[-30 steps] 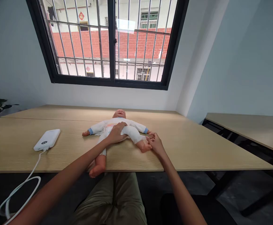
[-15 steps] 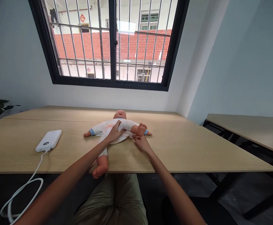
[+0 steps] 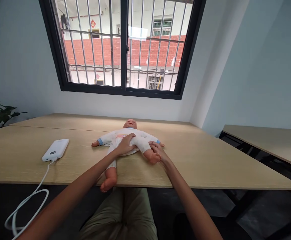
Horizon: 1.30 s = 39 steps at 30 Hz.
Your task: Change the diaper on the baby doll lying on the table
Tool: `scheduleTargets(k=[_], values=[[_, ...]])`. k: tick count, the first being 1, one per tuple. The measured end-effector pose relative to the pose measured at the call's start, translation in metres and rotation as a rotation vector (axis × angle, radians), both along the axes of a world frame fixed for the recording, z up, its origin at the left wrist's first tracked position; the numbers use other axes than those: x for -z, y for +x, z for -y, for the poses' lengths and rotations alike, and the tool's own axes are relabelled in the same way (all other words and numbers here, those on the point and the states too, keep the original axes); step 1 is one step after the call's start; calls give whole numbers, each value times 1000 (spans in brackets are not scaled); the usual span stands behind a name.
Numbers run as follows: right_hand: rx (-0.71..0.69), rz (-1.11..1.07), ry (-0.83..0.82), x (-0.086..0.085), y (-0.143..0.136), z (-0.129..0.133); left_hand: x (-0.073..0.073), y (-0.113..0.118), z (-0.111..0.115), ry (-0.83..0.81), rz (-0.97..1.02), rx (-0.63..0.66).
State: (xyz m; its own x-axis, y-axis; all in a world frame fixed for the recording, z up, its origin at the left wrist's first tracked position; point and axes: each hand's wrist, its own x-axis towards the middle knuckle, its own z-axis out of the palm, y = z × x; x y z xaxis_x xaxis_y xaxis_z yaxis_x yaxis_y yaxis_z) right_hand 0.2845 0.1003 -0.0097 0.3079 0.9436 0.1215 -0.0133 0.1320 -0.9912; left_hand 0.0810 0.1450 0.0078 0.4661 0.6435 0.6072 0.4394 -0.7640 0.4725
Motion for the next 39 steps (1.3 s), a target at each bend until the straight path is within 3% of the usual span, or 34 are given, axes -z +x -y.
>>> scheduleTargets(k=[6, 10, 13, 17, 24, 29, 33, 36, 39], values=[[-346, -70, 53, -3, 3, 6, 0, -3, 7, 89, -102, 50], [-472, -56, 22, -2, 2, 3, -2, -3, 11, 128, -213, 63], [-443, 10, 18, -3, 3, -6, -1, -2, 11, 170, -282, 65], [-395, 149, 136, -15, 1, -26, 2, -1, 8, 227, -335, 50], [-428, 206, 212, -38, -24, -53, -1, 1, 20, 441, -541, 28], [-432, 213, 223, -34, -37, -54, -5, 4, 33, 550, -675, -35], [-373, 240, 268, -33, -39, -55, -8, 8, 35, 611, -728, 31], [-364, 275, 308, -34, -38, -55, -7, 8, 32, 625, -706, 97], [-305, 255, 325, -35, -32, -56, -4, 6, 26, 559, -625, 59]])
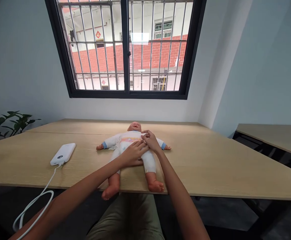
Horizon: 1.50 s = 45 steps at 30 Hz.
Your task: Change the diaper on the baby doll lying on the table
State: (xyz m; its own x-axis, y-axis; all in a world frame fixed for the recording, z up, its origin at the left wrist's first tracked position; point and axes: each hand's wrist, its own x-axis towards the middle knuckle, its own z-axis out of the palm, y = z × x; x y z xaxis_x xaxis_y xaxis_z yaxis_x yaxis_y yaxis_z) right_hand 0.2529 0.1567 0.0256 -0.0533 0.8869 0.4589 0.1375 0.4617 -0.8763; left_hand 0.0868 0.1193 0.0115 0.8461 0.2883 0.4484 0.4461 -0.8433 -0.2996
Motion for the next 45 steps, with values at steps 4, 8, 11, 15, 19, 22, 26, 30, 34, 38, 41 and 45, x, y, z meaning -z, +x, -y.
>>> scheduleTargets(k=[4, 8, 11, 15, 19, 22, 26, 30, 34, 38, 41, 45], values=[[162, -64, -41, -1, 15, -3, 2, -2, -9, -84, 84, -8], [181, -121, -126, -3, 25, -1, -1, 0, -10, -174, 113, 33], [170, -180, -146, -4, 27, 2, -5, 2, -10, -240, 136, 11], [156, -183, -180, -3, 27, 3, -13, 7, -15, -270, 41, 54], [154, -189, -179, -2, 25, 2, -26, 12, -28, -439, -36, 33], [173, -216, -195, -3, 24, 2, -37, 12, -41, -732, -10, 38], [179, -250, -197, -4, 25, 3, -41, 15, -55, -828, 250, 13], [163, -254, -197, -4, 25, 4, -37, 29, -64, -825, 486, -42], [163, -274, -186, -3, 25, 5, -35, 40, -71, -809, 531, -91], [179, -287, -172, -3, 26, 4, -34, 40, -77, -730, 516, -206], [170, -266, -128, -4, 26, 5, -32, 39, -81, -686, 489, -287], [69, -186, -100, -4, 19, 8, -28, 45, -86, -672, 437, -291]])
